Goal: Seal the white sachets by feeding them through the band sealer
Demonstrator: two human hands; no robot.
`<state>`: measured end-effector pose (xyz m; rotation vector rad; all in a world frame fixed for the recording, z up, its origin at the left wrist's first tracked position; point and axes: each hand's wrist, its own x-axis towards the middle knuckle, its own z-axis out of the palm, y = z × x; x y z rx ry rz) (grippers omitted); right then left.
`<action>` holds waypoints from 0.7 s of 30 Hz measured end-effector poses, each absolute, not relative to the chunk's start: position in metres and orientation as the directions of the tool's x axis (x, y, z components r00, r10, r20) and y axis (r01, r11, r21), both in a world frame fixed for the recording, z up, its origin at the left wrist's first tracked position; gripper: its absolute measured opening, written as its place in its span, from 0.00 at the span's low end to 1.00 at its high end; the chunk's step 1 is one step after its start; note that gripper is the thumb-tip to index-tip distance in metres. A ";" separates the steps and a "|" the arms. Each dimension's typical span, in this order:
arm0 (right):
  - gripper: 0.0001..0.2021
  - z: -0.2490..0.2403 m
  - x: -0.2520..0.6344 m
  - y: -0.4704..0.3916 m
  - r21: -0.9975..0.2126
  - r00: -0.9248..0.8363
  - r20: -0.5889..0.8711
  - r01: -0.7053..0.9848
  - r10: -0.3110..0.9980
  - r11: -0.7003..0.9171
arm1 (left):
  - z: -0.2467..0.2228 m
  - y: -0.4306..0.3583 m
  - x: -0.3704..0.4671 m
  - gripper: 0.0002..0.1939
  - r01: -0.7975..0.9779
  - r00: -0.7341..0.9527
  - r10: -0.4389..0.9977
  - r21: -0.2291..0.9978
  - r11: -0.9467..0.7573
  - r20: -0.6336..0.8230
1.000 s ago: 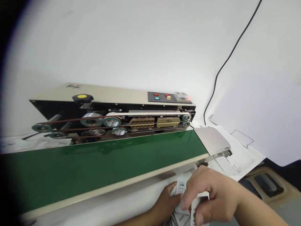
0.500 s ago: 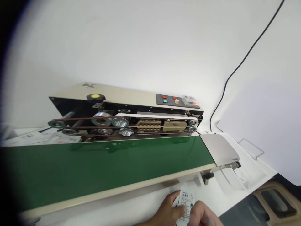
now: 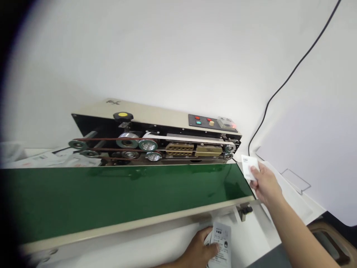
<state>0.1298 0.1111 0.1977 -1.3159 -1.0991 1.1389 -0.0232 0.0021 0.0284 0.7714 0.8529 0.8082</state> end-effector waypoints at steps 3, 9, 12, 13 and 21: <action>0.04 0.207 0.142 0.147 -0.994 0.197 -0.104 0.002 0.975 -0.106 | 0.028 0.002 -0.023 0.18 -0.252 0.407 0.849 0.853 0.458 -0.336; 0.09 0.199 0.139 0.172 -0.978 0.229 -0.180 0.061 0.957 -0.198 | 0.038 0.001 -0.024 0.17 -0.312 0.399 0.845 0.815 0.489 -0.355; 0.08 0.194 0.132 0.170 -0.973 0.207 -0.197 0.081 0.958 -0.217 | 0.042 0.001 -0.026 0.18 -0.280 0.400 0.838 0.821 0.498 -0.372; 0.08 0.192 0.130 0.170 -0.972 0.200 -0.197 0.087 0.960 -0.218 | 0.042 0.001 -0.026 0.18 -0.278 0.401 0.841 0.826 0.490 -0.364; 0.07 0.188 0.120 0.174 -0.962 0.158 -0.192 0.165 0.969 -0.218 | 0.038 0.000 -0.022 0.19 -0.302 0.401 0.853 0.831 0.468 -0.334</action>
